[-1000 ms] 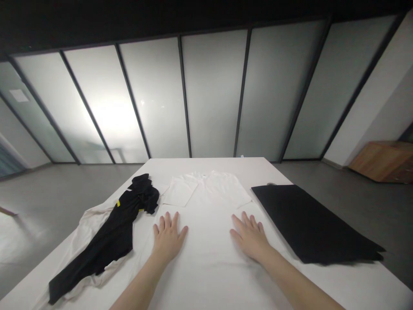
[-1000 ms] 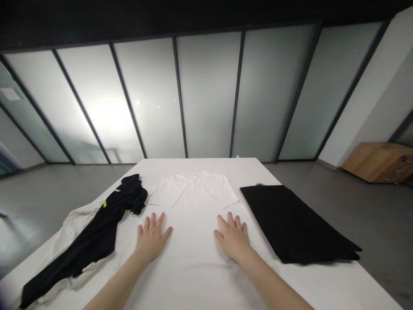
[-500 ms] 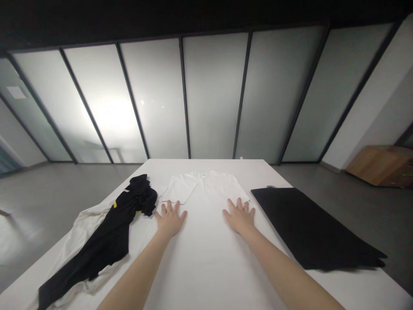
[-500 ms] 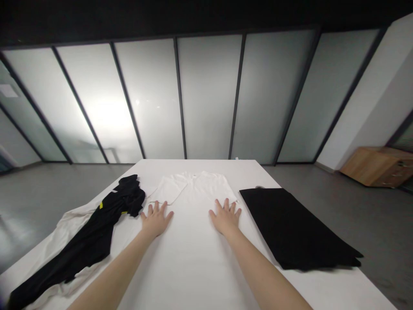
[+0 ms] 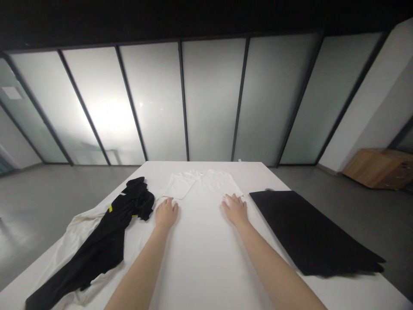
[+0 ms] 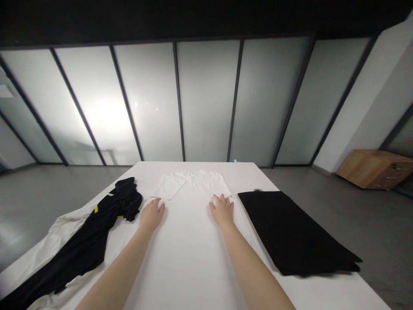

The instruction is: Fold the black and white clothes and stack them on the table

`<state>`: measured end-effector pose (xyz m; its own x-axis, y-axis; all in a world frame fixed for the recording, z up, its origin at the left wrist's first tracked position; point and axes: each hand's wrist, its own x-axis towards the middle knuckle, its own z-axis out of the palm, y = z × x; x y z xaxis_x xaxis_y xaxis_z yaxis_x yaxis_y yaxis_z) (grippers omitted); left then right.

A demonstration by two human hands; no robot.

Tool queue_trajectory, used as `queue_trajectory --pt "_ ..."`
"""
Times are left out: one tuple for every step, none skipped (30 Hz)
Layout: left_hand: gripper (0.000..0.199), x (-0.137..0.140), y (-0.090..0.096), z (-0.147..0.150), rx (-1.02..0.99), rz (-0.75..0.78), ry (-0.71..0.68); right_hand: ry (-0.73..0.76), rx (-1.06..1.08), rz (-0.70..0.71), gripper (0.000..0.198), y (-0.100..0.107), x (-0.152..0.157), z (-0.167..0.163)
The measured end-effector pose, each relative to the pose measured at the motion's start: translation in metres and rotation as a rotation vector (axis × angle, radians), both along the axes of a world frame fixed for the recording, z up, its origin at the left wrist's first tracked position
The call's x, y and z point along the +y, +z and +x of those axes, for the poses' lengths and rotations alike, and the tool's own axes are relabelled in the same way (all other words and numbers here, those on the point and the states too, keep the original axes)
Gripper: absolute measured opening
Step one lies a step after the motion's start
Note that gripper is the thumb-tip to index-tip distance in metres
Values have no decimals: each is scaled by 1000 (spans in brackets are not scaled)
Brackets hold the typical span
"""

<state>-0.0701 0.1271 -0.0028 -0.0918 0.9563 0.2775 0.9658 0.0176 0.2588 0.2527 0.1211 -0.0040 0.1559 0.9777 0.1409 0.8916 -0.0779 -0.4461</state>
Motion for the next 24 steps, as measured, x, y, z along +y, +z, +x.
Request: queue_trajectory --pt "46 -4 -1 -7 -29 10 -23 31 59 44 54 -1 -4 7" --pt "43 -8 -2 -15 -53 10 -62 62 105 73 52 -2 -8 14" --pt "39 -11 -3 -24 -73 8 -110 87 130 84 52 -2 -12 23" --pt "36 -14 -3 -32 -93 7 -155 109 148 89 53 -1 -16 32" --pt "34 -17 -3 -40 -111 6 -191 127 176 98 53 1 -20 39" --pt "34 -19 -1 -45 -125 3 -213 139 208 111 53 3 -23 46" --pt "34 -22 1 -47 -133 2 -220 147 236 125 51 6 -26 49" --pt "35 -25 3 -46 -131 3 -217 154 255 138 50 9 -29 50" --pt "36 -30 6 -41 -117 2 -212 163 257 146 49 13 -33 47" --pt "37 -36 8 -33 -93 -2 -211 180 239 143 48 15 -38 40" --pt "38 -44 9 -22 -63 -7 -217 205 195 125 48 16 -45 30" --pt "39 -55 9 -9 -30 -30 -234 246 143 93 48 16 -53 18" --pt "42 -67 7 5 0 -47 -257 298 80 50 49 15 -64 5" --pt "47 -80 4 18 16 -76 -275 336 17 -3 52 12 -76 -7" --pt "53 -93 0 29 17 -123 -298 366 -28 -60 56 9 -88 -19" --pt "58 -105 -5 39 16 -167 -340 411 -53 -101 59 5 -100 -27" --pt "64 -116 -9 45 19 -181 -386 461 -70 -122 61 1 -111 -32" --pt "66 -123 -13 47 24 -188 -411 490 -81 -143 63 -2 -119 -34" --pt "65 -128 -15 47 30 -201 -432 512 -85 -163 63 -4 -124 -31" --pt "64 -131 -17 44 36 -203 -439 519 -89 -173 62 -6 -128 -26" --pt "62 -131 -17 38 42 -205 -432 509 -94 -179 61 -7 -129 -17" --pt "61 -130 -17 31 49 -203 -416 487 -102 -180 60 -7 -128 -7" --pt "60 -128 -17 23 56 -197 -393 456 -113 -176 60 -8 -127 4" --pt "60 -126 -17 14 64 -189 -364 420 -125 -168 59 -9 -126 15"
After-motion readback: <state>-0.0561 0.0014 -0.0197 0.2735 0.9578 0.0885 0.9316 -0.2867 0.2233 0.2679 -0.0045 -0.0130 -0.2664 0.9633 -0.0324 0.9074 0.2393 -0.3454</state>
